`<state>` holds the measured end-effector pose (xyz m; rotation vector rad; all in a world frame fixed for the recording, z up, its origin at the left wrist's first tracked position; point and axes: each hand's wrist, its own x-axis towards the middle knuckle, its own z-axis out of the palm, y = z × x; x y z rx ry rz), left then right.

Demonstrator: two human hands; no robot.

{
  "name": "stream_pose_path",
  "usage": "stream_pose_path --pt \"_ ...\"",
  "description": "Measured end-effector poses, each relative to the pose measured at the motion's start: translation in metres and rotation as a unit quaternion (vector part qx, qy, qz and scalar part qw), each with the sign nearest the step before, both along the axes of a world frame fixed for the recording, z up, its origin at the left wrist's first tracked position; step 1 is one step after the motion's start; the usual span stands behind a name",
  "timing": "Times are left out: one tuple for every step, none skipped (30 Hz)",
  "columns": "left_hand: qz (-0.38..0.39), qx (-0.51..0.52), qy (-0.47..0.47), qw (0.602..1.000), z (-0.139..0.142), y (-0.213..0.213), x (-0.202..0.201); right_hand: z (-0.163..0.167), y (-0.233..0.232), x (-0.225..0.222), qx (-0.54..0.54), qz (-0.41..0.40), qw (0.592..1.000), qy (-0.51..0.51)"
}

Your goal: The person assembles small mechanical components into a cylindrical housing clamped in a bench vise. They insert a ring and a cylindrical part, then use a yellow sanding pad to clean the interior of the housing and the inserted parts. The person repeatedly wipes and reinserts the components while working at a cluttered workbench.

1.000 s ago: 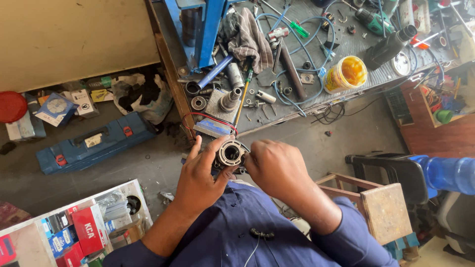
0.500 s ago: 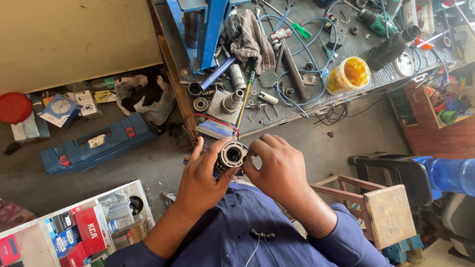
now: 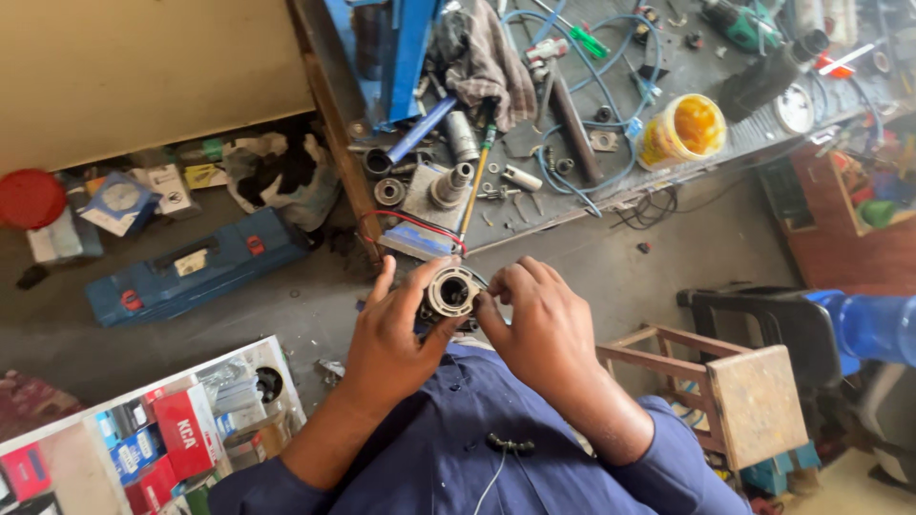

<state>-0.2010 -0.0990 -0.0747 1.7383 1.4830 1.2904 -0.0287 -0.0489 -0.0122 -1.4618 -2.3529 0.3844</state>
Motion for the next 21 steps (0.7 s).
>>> stream_pose_path --pt "-0.004 -0.008 -0.006 1.000 0.0002 -0.0002 -0.0006 0.0007 -0.0006 -0.0007 -0.008 -0.010 1.000 -0.005" --pt "0.002 0.000 -0.002 1.000 0.0002 -0.0001 -0.0012 0.0010 -0.0001 -0.0015 -0.018 -0.012 1.000 -0.003" --pt "0.004 0.008 0.000 1.000 0.0002 -0.0003 -0.0013 0.0014 -0.0003 -0.0018 -0.029 -0.017 0.999 -0.002" --pt "0.005 0.015 0.001 1.000 0.0001 -0.0002 -0.0008 0.0017 -0.0004 -0.0013 -0.041 -0.023 0.999 -0.003" --pt "0.002 0.010 -0.003 1.000 -0.0002 -0.0001 -0.0006 0.0012 0.0005 -0.0014 -0.043 -0.023 0.999 0.002" --pt "0.000 0.005 -0.004 1.000 -0.0005 0.0001 -0.0003 0.0002 0.0019 -0.0018 -0.046 -0.022 0.999 0.009" --pt "-0.001 -0.001 -0.004 1.000 -0.0008 0.0001 -0.0001 -0.0011 0.0030 -0.0021 -0.049 -0.021 0.998 0.017" --pt "0.001 0.004 -0.001 1.000 -0.0011 0.0000 -0.0001 -0.0026 0.0038 -0.0023 -0.045 -0.011 0.999 0.012" --pt "0.002 0.008 0.000 1.000 -0.0014 0.0001 0.0002 -0.0037 0.0048 -0.0020 -0.041 -0.003 0.999 0.007" --pt "0.003 0.013 0.000 1.000 -0.0015 0.0002 0.0007 -0.0042 0.0051 -0.0007 -0.037 0.005 0.999 0.000" --pt "0.001 0.012 0.000 1.000 -0.0015 0.0002 0.0008 -0.0045 0.0045 0.0004 -0.039 0.001 0.999 -0.002" --pt "0.000 0.011 0.000 1.000 -0.0014 0.0003 0.0010 -0.0043 0.0037 0.0018 -0.041 -0.002 0.999 -0.003" --pt "0.000 0.011 0.001 1.000 -0.0011 0.0002 0.0009 -0.0041 0.0027 0.0027 -0.044 -0.004 0.999 -0.004" --pt "0.000 0.012 0.001 1.000 -0.0008 0.0001 0.0009 -0.0035 0.0012 0.0036 -0.049 -0.010 0.999 0.000" --pt "0.001 0.013 0.002 1.000 -0.0005 0.0001 0.0008 -0.0027 -0.0003 0.0042 -0.054 -0.015 0.998 0.004" --pt "0.002 0.015 0.002 1.000 -0.0002 0.0000 0.0008 -0.0022 -0.0011 0.0043 -0.058 -0.020 0.998 0.007" --pt "0.002 0.015 0.001 1.000 0.0000 -0.0001 0.0008 -0.0020 -0.0013 0.0037 -0.055 -0.021 0.998 0.009" --pt "0.002 0.016 0.001 1.000 0.0002 -0.0003 0.0008 -0.0021 -0.0007 0.0025 -0.051 -0.022 0.998 0.012" --pt "0.002 0.017 0.002 1.000 0.0001 -0.0003 0.0008 -0.0024 0.0002 0.0012 -0.048 -0.024 0.998 0.015" --pt "0.006 0.013 0.003 1.000 0.0000 -0.0005 0.0010 -0.0028 0.0015 -0.0001 -0.041 -0.018 0.999 0.015" --pt "0.008 0.009 0.003 1.000 -0.0002 -0.0007 0.0013 -0.0031 0.0030 -0.0010 -0.034 -0.012 0.999 0.015"
